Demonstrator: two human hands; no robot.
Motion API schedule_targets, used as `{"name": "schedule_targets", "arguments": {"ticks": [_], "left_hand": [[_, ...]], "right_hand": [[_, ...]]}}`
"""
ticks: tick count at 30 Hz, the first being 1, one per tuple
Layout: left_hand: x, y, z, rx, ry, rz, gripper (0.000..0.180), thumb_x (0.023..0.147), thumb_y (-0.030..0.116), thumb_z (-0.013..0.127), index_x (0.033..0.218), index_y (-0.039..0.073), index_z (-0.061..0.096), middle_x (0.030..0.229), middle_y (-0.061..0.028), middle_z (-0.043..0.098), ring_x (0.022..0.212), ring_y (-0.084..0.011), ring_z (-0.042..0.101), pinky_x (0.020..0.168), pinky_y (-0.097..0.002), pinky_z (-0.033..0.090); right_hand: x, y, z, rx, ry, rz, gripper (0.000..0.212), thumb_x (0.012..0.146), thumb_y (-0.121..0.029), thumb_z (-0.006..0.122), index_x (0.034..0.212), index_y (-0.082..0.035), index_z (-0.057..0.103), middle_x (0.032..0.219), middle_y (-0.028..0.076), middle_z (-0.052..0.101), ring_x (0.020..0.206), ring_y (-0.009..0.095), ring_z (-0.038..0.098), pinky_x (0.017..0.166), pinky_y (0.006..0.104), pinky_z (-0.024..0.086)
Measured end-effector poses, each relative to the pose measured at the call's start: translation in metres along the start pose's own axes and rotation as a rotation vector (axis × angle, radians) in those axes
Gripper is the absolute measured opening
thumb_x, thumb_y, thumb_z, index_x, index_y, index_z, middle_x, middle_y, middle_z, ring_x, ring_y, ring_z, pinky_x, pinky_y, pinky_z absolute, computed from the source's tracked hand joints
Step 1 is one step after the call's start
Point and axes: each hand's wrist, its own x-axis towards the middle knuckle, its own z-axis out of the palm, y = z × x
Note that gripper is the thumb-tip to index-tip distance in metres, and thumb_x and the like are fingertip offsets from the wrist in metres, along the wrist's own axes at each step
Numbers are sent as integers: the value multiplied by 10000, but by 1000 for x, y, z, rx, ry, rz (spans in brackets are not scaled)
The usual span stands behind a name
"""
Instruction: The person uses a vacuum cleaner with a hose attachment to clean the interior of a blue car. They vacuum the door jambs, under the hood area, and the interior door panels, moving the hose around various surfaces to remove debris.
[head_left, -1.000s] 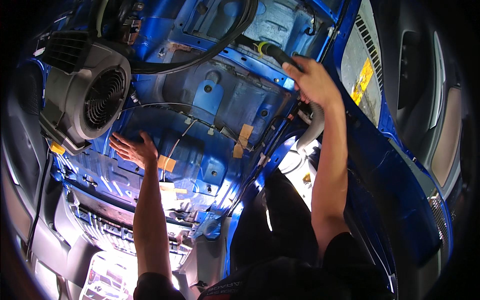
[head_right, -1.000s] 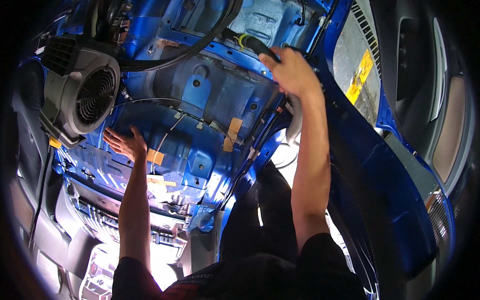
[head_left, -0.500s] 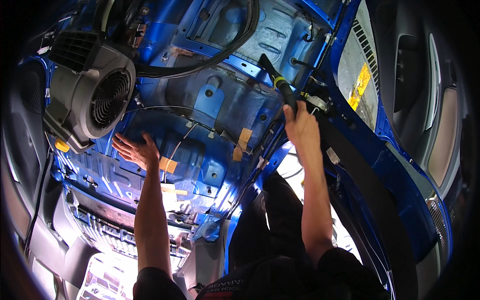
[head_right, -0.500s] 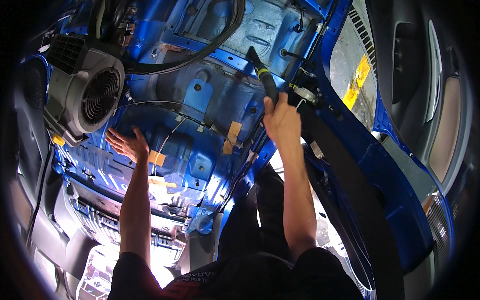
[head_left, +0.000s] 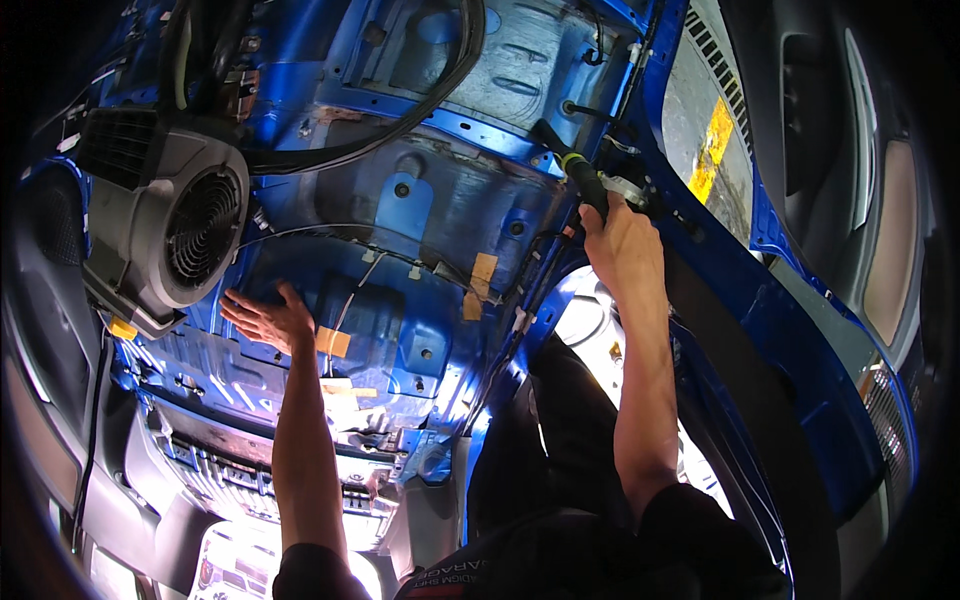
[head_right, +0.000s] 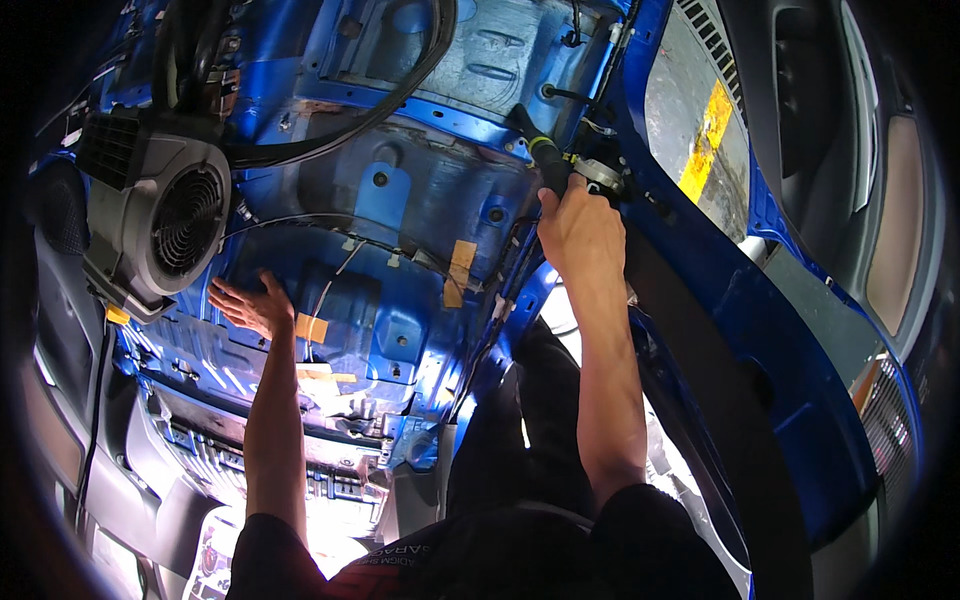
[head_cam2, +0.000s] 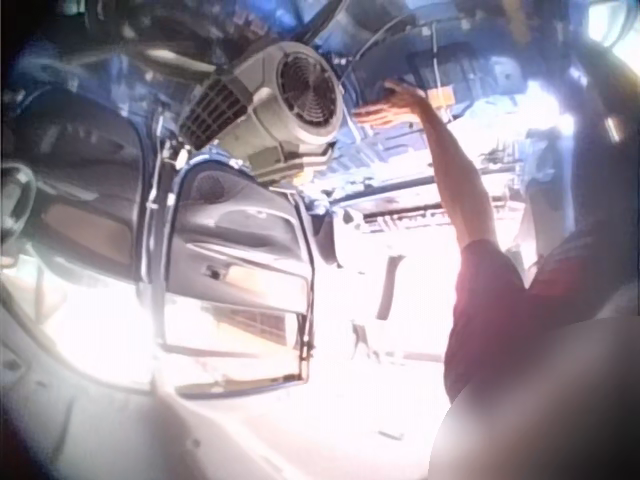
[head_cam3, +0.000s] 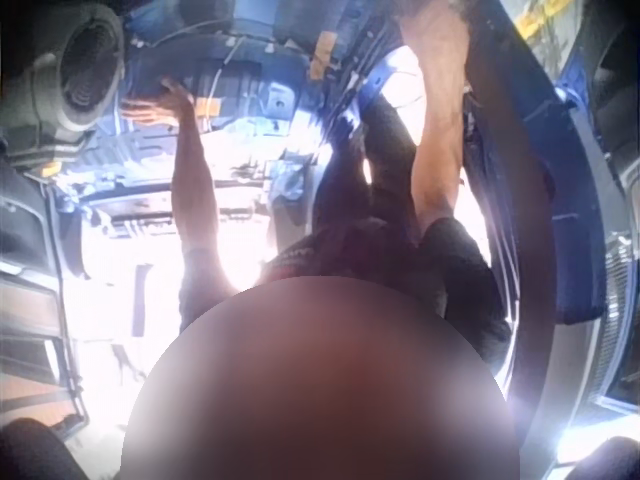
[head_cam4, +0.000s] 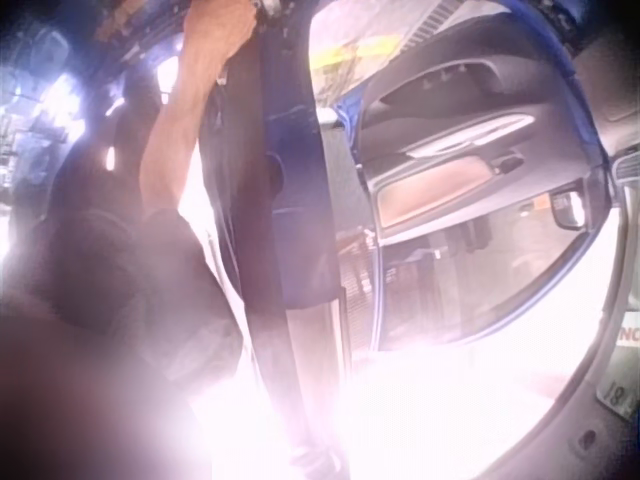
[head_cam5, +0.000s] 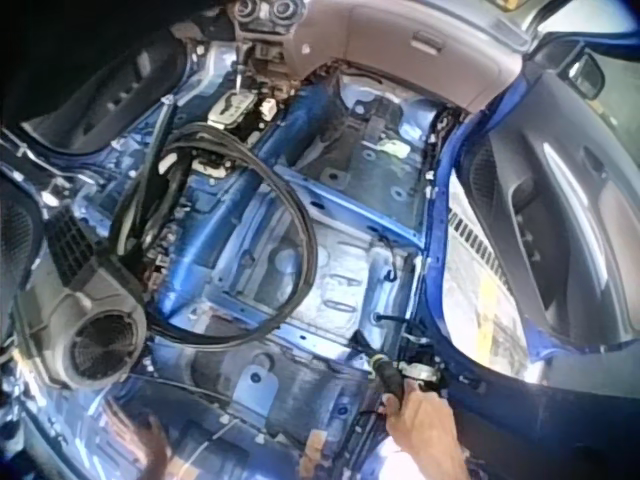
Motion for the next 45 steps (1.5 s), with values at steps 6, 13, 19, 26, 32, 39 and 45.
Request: {"name": "schedule_targets", "arguments": {"ticks": [6,13,19,26,32,39,45], "left_hand": [[1,1,0,28,13,15,1043,1019,562,648,1794,50,174,1842,-239,198,1710,-457,190,1353,-646,227],[2,-4,7,25,28,32,1043,1040,612,621,1794,59,160,1841,-236,196,1703,-463,202,1349,-652,223],[2,-2,5,35,31,31,1032,1041,594,621,1794,59,160,1842,-231,196,1704,-461,202,1350,-645,230],[1,-4,4,37,4,24,1044,1029,579,609,1803,66,132,1846,-240,179,1711,-461,186,1352,-644,234],[2,-2,6,9,34,26,1023,1030,576,601,1797,64,159,1841,-245,192,1709,-465,190,1350,-648,243],[1,-1,3,18,11,16,1014,1031,575,595,1799,79,158,1843,-246,187,1713,-457,184,1351,-647,244],[1,-1,3,19,-12,-7,1021,1027,592,584,1797,73,162,1844,-250,181,1714,-460,180,1348,-660,237]], "right_hand": [[-2,-23,39,454,-250,-6,492,1158,-421,570,1371,20,616,803,181,736,563,258,746,614,431,619],[-14,-7,46,627,-104,229,460,1162,-411,574,1223,42,625,739,130,688,522,255,734,496,409,594],[2,13,42,404,-49,224,511,1152,-367,550,1270,130,537,850,275,790,568,355,767,665,469,647],[29,-6,60,361,164,39,543,1131,-373,580,1290,146,575,779,285,764,604,372,779,682,493,634],[30,8,30,467,45,146,522,1136,-392,605,1398,59,644,785,193,769,563,290,761,564,424,605],[39,3,3,114,45,144,459,1078,-356,652,1268,56,718,1135,367,780,1114,523,767,1020,591,596],[45,-17,-12,-99,87,-36,408,1017,-338,745,1267,-16,763,1142,272,818,1096,457,796,982,530,634]]}}
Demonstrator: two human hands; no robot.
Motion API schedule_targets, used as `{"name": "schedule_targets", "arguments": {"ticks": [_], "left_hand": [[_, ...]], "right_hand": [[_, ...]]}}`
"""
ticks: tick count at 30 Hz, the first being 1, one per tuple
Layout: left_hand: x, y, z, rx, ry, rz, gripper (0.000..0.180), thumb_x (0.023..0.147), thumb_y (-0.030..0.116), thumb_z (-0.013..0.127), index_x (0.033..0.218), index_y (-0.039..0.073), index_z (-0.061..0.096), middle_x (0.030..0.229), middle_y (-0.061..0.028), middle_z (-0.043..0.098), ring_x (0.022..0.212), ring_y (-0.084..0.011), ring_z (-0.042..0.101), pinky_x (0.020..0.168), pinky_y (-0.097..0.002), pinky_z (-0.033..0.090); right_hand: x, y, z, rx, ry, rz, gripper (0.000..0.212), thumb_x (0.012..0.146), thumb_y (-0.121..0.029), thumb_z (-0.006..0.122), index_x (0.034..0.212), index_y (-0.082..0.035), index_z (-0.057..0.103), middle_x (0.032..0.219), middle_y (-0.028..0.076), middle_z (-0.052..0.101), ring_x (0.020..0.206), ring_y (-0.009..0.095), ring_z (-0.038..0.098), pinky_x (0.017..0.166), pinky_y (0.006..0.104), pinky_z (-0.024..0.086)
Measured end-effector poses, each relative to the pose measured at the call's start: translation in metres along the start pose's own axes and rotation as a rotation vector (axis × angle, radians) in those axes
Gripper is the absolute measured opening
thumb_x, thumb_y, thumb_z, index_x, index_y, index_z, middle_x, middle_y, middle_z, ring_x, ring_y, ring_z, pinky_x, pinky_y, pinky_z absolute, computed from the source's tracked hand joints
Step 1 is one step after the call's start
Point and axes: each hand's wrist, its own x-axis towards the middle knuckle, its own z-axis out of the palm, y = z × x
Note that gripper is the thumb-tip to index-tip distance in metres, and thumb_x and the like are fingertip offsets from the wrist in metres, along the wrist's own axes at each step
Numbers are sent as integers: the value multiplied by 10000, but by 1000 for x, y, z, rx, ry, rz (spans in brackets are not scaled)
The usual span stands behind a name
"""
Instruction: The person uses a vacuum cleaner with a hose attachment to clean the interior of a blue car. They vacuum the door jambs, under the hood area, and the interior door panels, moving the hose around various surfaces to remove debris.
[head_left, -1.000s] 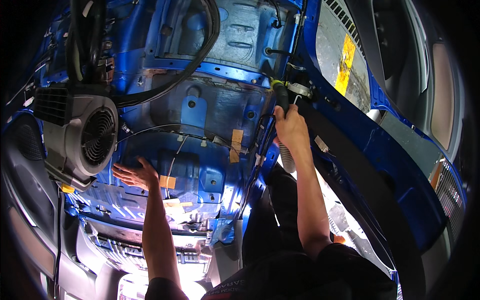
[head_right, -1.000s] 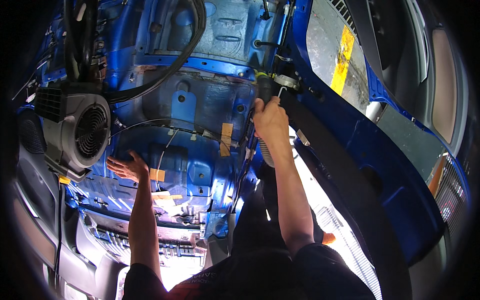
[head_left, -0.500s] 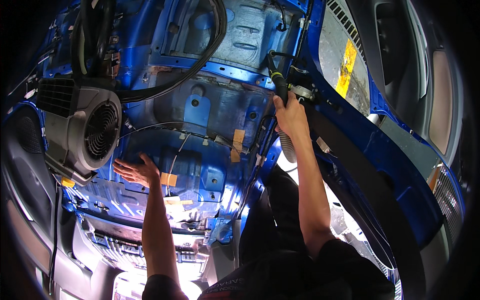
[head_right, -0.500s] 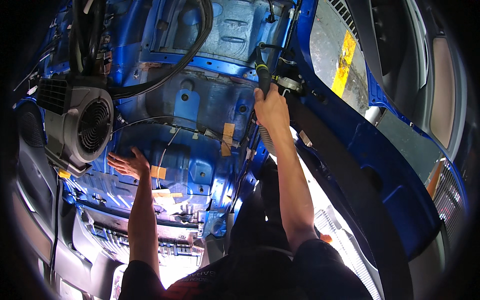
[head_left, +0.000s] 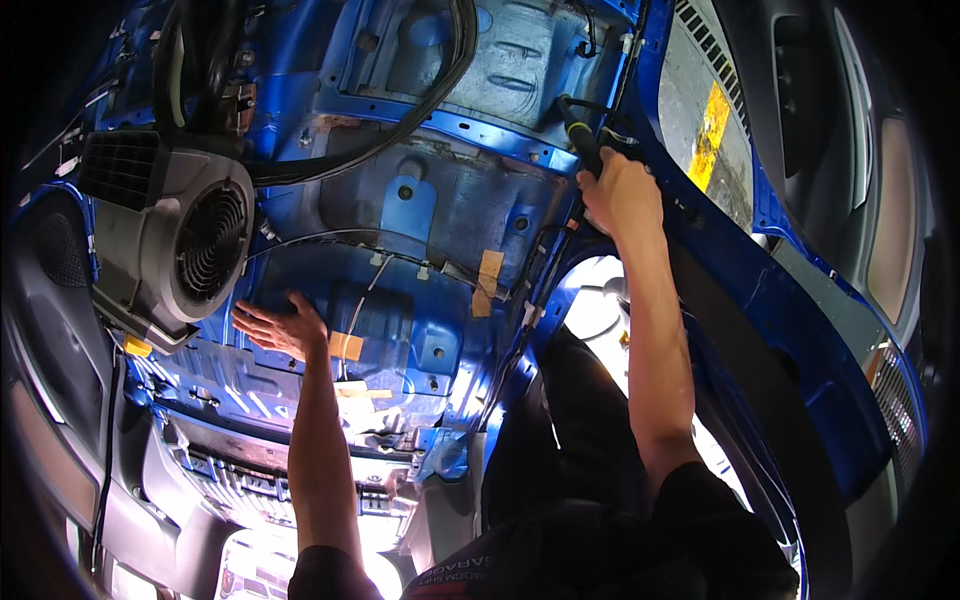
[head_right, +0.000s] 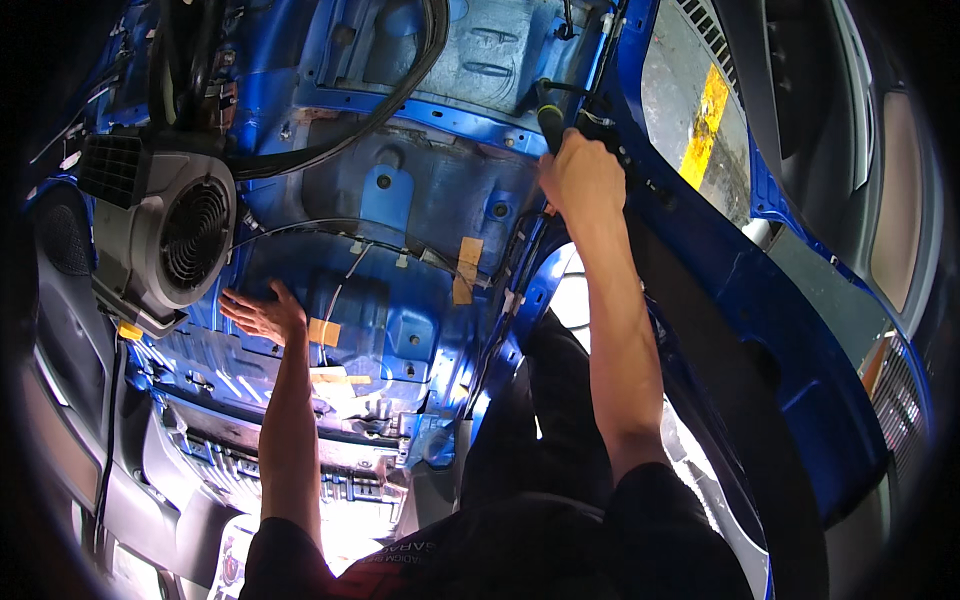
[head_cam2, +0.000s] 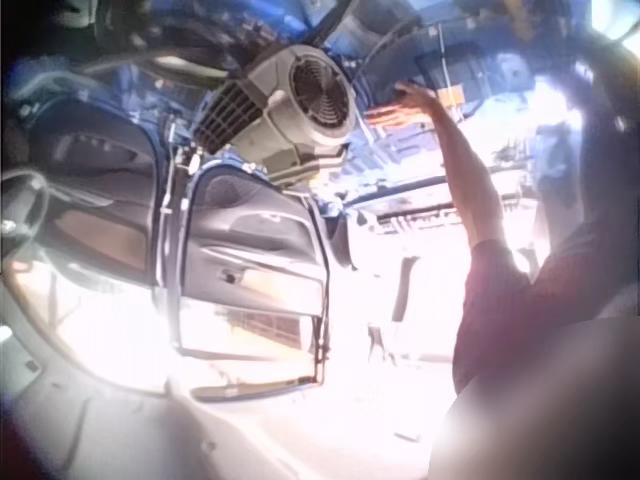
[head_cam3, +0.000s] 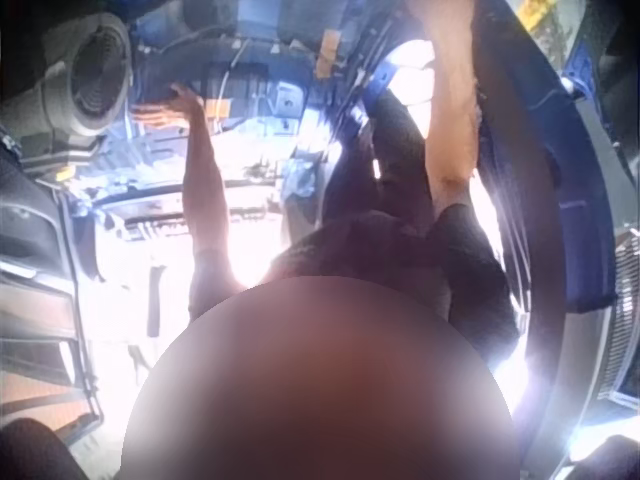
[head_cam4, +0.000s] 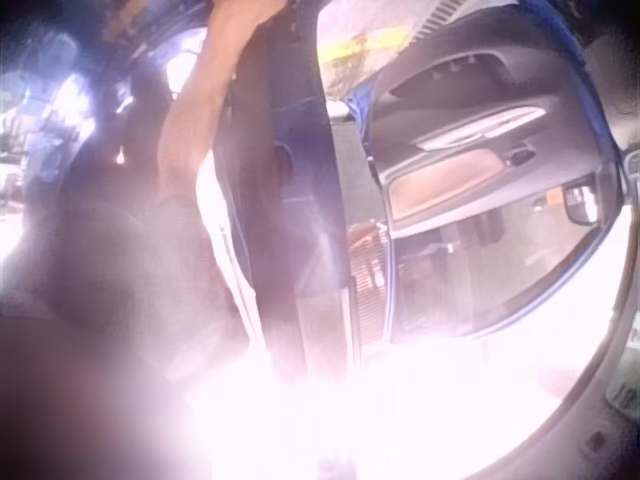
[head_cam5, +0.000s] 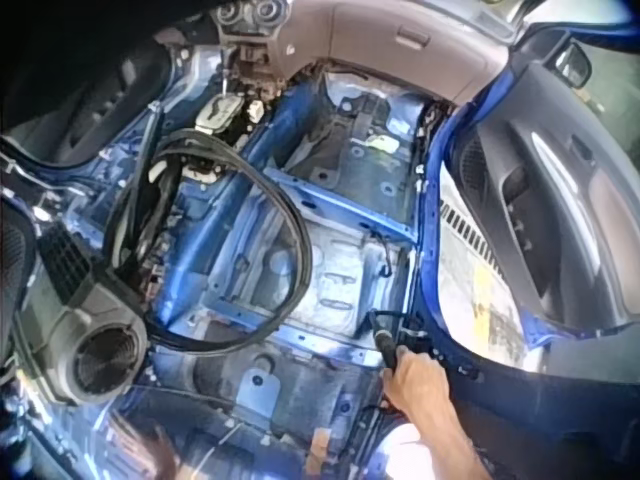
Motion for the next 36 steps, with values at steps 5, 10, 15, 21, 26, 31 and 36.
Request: {"name": "schedule_targets", "arguments": {"ticks": [5,10,15,21,26,31,36], "left_hand": [[1,0,0,-23,10,12,1028,1025,599,576,1800,71,154,1845,-259,172,1715,-465,172,1351,-661,230],[-1,0,-1,-43,27,26,1036,1027,607,574,1802,69,146,1845,-267,165,1717,-465,164,1353,-656,225],[-1,2,-3,-51,6,8,1042,1028,626,569,1801,70,147,1845,-269,163,1718,-467,159,1355,-656,220],[1,2,-6,-45,3,10,1062,1026,657,580,1797,64,152,1841,-266,170,1715,-469,160,1349,-654,227],[1,1,-4,-53,12,6,1083,1017,671,592,1796,60,154,1840,-267,175,1714,-469,163,1346,-652,231],[0,3,-6,-44,15,13,1078,1015,646,609,1796,55,158,1838,-263,188,1716,-462,165,1349,-651,228],[2,7,-9,-79,-1,-7,1049,1023,585,599,1803,62,131,1848,-268,152,1714,-477,160,1349,-668,215]], "right_hand": [[-2,-5,0,-203,-24,-17,348,995,-275,756,1246,-36,784,1141,260,825,1112,427,807,976,507,646],[-4,-10,2,-206,-23,41,412,1037,-308,706,1304,6,720,1189,288,809,1128,446,801,1001,529,640],[-6,-9,3,-158,-21,-35,421,1029,-321,710,1301,0,730,1167,309,804,1129,455,795,1005,539,634],[8,6,9,61,-18,-11,425,1050,-299,669,1334,15,707,1100,307,799,1007,436,817,900,529,652],[2,26,15,749,-243,351,441,1114,-352,601,1292,52,618,795,121,638,491,244,669,425,408,554],[-5,28,28,641,-211,308,462,1122,-365,592,1332,46,604,841,175,715,522,277,719,472,431,586],[-17,28,29,471,-177,256,478,1124,-370,606,1389,28,592,840,173,726,516,275,717,510,440,588]]}}
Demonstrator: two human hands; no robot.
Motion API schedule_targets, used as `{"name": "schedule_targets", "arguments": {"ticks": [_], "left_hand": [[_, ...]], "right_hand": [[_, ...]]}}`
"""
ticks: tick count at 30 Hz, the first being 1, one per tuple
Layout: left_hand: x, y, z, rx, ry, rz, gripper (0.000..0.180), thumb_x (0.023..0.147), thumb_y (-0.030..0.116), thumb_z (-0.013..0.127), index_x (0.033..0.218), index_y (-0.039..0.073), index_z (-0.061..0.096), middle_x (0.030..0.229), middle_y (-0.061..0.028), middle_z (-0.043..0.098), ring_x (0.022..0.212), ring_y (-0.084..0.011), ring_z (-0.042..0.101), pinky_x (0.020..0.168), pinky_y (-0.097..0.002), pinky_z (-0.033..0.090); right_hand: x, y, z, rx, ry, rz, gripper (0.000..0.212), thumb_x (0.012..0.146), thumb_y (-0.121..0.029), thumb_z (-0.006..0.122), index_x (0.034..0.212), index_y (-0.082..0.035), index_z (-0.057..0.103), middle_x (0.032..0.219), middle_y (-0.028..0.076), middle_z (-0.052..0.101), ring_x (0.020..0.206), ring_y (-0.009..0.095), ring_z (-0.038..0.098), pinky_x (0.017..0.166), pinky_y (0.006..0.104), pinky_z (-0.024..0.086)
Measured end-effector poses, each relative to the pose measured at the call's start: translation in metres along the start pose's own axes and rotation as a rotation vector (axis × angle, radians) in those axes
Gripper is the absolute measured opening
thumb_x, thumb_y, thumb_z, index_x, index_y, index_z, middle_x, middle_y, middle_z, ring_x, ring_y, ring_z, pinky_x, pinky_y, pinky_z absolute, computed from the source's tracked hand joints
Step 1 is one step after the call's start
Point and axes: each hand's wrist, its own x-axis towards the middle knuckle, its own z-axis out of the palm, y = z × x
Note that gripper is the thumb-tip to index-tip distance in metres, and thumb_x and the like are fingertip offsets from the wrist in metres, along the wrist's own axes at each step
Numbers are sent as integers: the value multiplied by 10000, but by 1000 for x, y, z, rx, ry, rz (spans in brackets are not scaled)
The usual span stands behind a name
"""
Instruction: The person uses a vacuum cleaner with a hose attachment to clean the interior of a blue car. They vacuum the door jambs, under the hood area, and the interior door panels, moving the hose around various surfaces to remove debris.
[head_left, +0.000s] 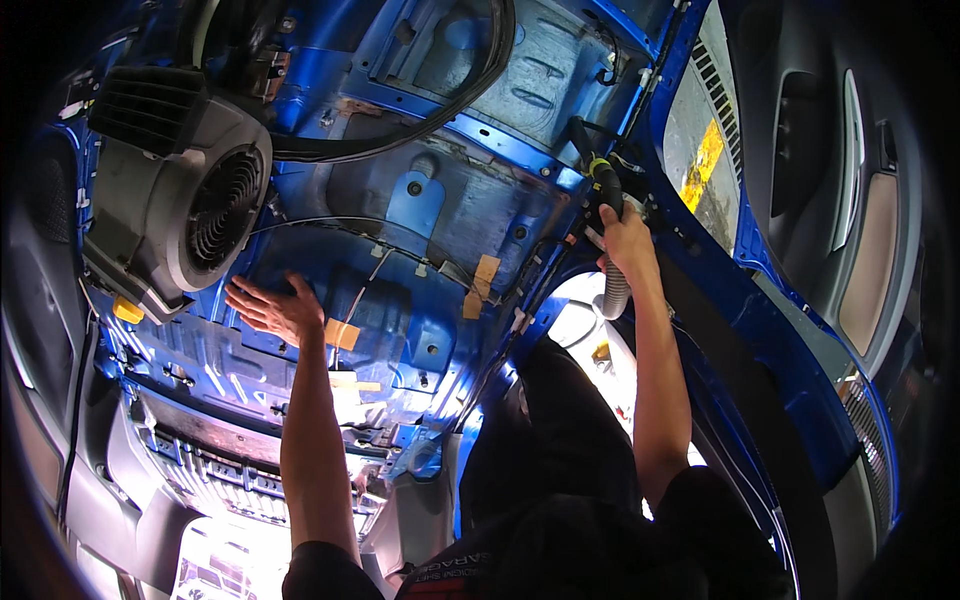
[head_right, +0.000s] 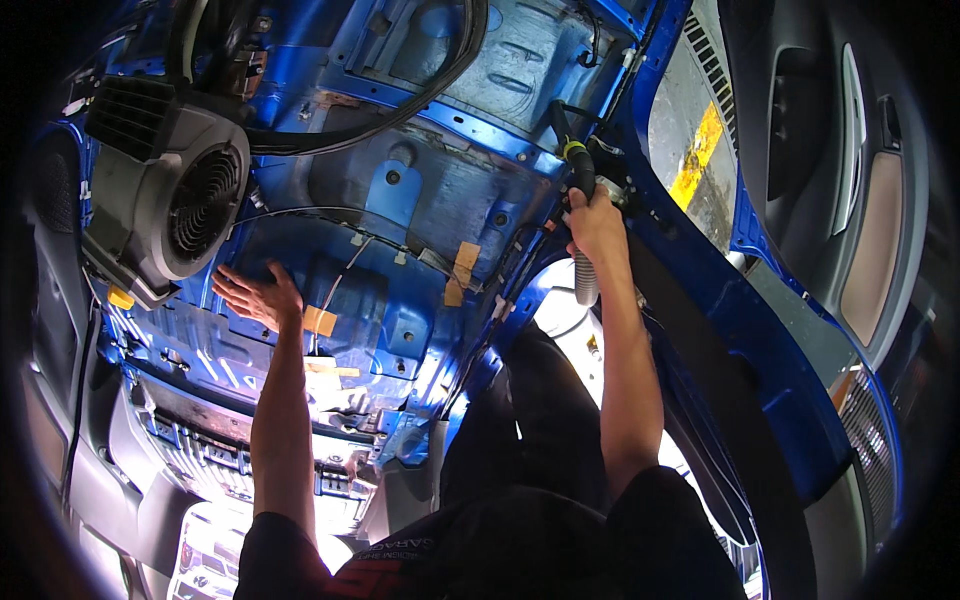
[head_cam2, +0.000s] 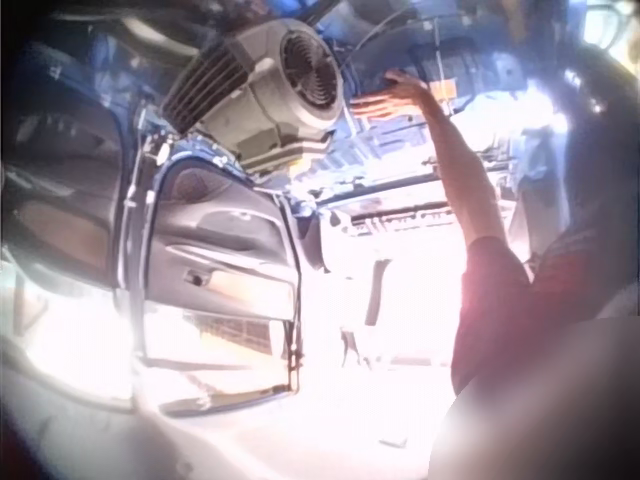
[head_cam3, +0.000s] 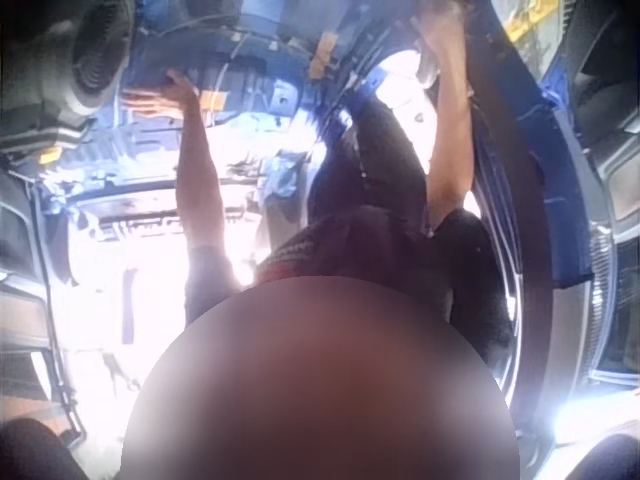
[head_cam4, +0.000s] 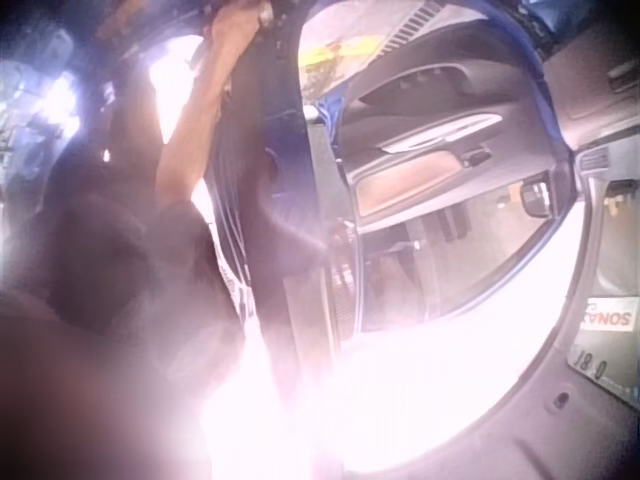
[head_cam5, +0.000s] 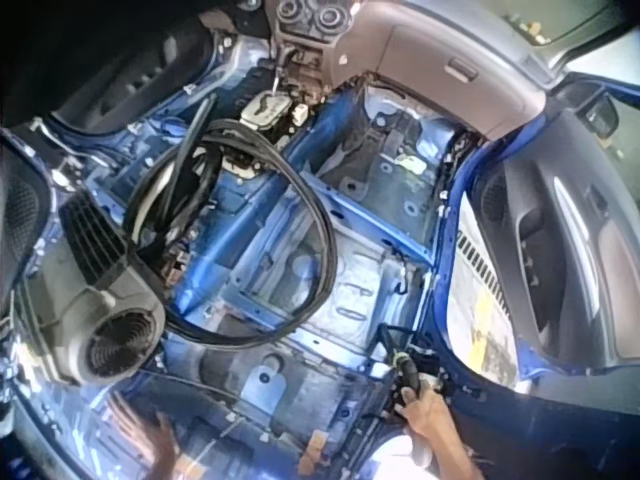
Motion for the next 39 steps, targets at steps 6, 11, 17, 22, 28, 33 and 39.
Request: {"name": "schedule_targets", "arguments": {"ticks": [6,11,17,22,28,33,39], "left_hand": [[-1,-2,-1,10,-12,5,1054,1024,590,598,1804,61,128,1847,-271,148,1717,-478,141,1350,-672,208],[-1,0,-1,-9,-10,5,1052,1029,610,583,1804,61,128,1845,-277,149,1715,-484,144,1350,-669,207],[-1,-1,1,-7,3,5,1054,1037,639,567,1803,60,132,1845,-275,153,1715,-481,150,1352,-662,209],[-2,-4,4,14,5,10,1055,1035,639,569,1804,63,131,1849,-271,148,1718,-474,148,1353,-662,208],[-2,-5,4,31,6,7,1055,1032,632,577,1804,67,134,1850,-269,152,1720,-474,146,1352,-660,214],[0,-3,4,13,18,15,1048,1035,636,568,1804,70,138,1850,-266,154,1719,-473,150,1351,-659,217],[-1,-3,3,4,31,31,1037,1045,661,553,1802,74,156,1849,-264,158,1718,-471,156,1353,-651,220]], "right_hand": [[-22,18,-7,448,-96,160,364,1163,-357,568,1355,-49,551,821,87,619,494,234,654,426,398,566],[18,10,14,826,-99,174,303,1175,-368,569,1141,-67,567,806,80,619,531,246,660,463,433,595],[23,24,57,971,-93,180,296,1191,-366,537,1225,-78,474,848,104,591,516,256,639,443,463,585],[16,29,56,1014,-123,151,306,1190,-376,545,1234,-78,494,856,101,597,524,253,653,451,444,587],[-11,12,32,851,-143,78,330,1138,-304,626,1330,-48,546,912,95,633,561,208,657,480,387,575],[-24,-16,29,871,-89,-68,524,1075,-187,670,1536,-1,503,920,78,632,577,175,651,488,368,561],[14,-32,38,892,6,-28,477,1105,-222,686,1504,-24,515,928,81,643,589,181,640,484,378,558]]}}
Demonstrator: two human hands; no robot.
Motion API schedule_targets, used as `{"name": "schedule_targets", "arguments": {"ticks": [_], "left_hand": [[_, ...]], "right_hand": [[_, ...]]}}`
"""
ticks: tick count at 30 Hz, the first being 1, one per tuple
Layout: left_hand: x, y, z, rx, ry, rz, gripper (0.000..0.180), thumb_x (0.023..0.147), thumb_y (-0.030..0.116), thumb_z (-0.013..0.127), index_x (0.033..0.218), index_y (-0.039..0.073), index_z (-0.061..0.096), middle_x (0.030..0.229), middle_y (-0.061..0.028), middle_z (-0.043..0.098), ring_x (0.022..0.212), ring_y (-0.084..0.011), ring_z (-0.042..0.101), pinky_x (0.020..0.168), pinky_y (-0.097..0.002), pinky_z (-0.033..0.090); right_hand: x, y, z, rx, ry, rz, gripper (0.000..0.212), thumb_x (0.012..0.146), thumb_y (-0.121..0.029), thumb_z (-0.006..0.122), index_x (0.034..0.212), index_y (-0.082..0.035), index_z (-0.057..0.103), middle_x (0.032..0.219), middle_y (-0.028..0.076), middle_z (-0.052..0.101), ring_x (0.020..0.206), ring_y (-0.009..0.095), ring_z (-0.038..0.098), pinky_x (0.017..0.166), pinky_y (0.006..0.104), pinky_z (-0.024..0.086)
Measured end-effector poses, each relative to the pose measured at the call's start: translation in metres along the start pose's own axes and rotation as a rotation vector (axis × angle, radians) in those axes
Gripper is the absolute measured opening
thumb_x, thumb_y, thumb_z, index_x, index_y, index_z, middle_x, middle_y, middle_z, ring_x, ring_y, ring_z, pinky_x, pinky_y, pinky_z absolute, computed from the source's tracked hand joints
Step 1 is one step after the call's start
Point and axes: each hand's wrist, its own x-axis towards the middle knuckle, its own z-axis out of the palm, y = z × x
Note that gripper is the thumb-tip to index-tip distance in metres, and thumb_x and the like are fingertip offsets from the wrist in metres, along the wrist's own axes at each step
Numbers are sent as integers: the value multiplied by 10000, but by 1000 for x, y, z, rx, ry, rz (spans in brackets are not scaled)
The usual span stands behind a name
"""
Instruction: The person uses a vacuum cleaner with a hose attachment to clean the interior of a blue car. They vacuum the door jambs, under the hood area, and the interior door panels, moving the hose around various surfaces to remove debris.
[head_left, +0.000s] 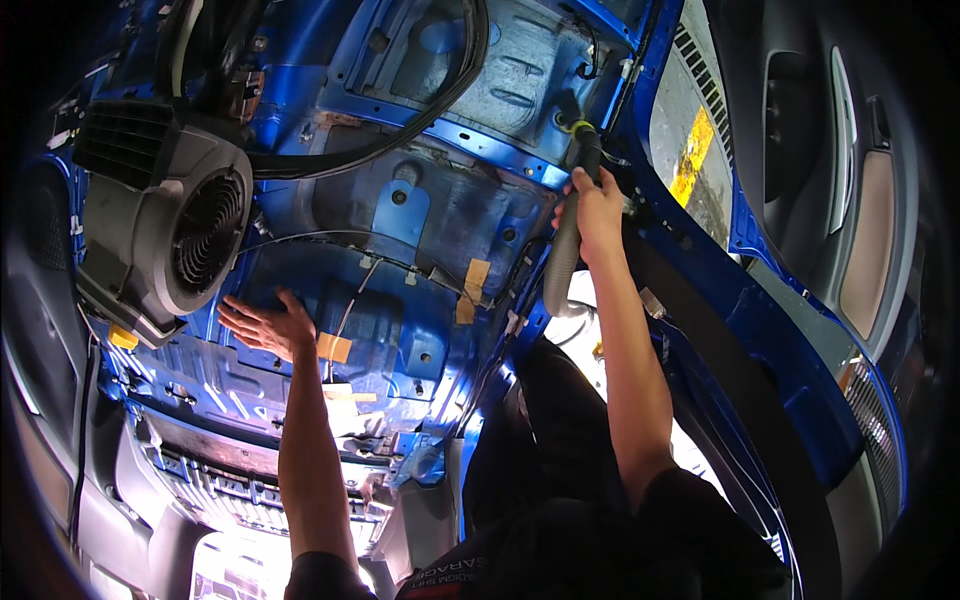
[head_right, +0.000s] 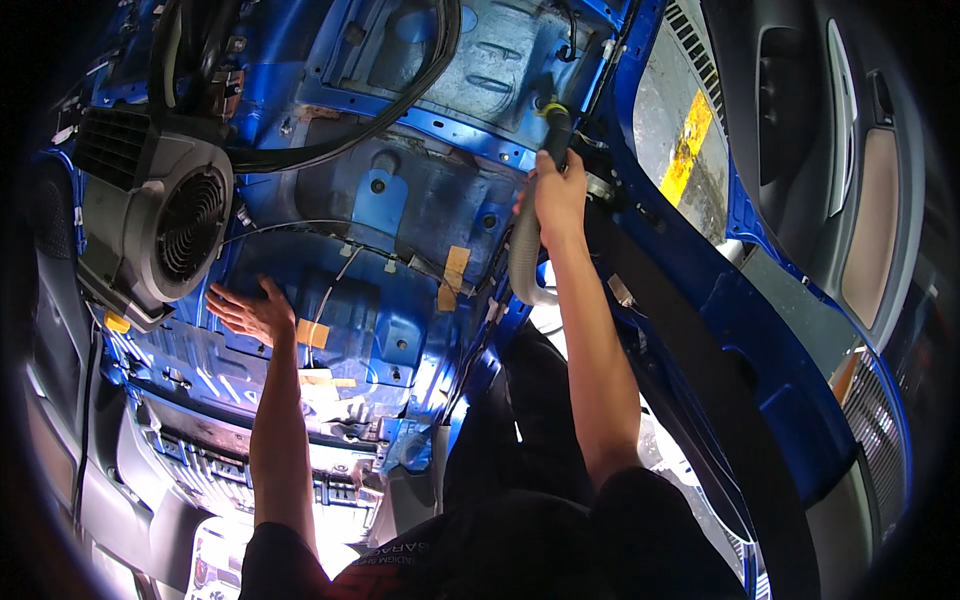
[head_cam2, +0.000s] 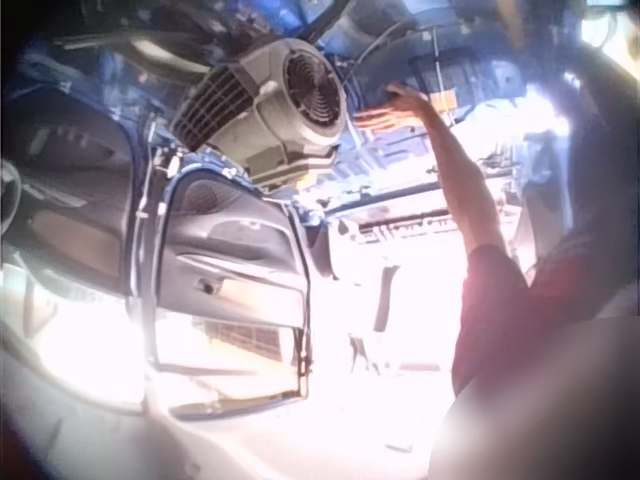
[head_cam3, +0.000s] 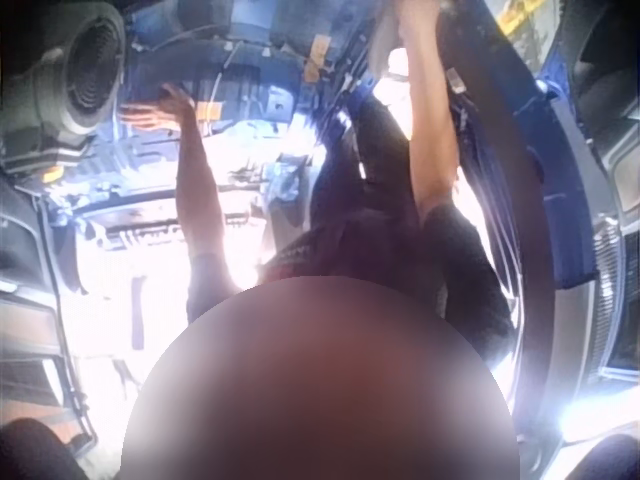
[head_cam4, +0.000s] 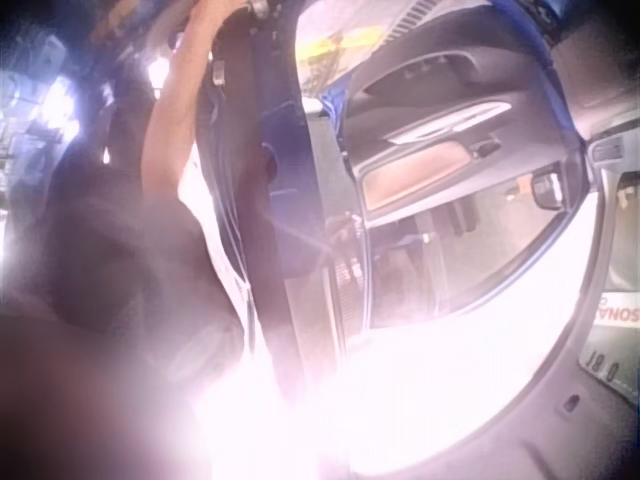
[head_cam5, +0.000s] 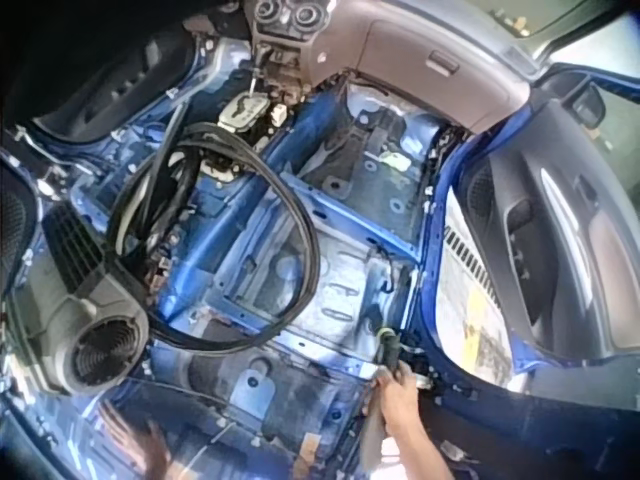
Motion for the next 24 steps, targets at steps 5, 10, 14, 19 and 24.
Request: {"name": "schedule_targets", "arguments": {"ticks": [5,10,14,19,24], "left_hand": [[0,-2,0,23,-21,-10,1050,1037,662,565,1805,79,151,1849,-263,160,1718,-471,157,1352,-654,224],[-1,-1,1,16,-14,-10,1059,1026,657,575,1805,81,147,1850,-257,157,1719,-467,154,1355,-653,224],[1,0,1,32,-34,-26,1059,1024,643,582,1805,81,141,1849,-256,157,1721,-458,152,1357,-650,226],[1,-1,1,34,-33,-32,1042,1026,622,576,1804,79,145,1848,-256,161,1722,-454,155,1358,-649,226],[0,-2,2,35,-34,-24,1033,1030,619,570,1802,71,155,1848,-261,160,1721,-457,158,1356,-653,227]], "right_hand": [[54,1,0,-77,89,-86,552,1108,-241,688,1572,-25,483,927,80,639,595,179,644,491,375,568],[46,1,-12,-203,17,-50,545,1108,-253,694,1561,-14,508,905,68,640,594,168,644,490,362,563],[45,-2,-15,-208,112,-108,550,1096,-243,684,1562,8,533,889,76,665,580,172,651,505,363,560],[84,5,-9,-411,258,-243,595,1083,-272,677,1576,32,544,923,137,745,599,202,705,548,401,563],[131,7,5,-364,375,-455,662,1062,-284,706,1594,57,507,912,169,758,588,229,721,567,404,572]]}}
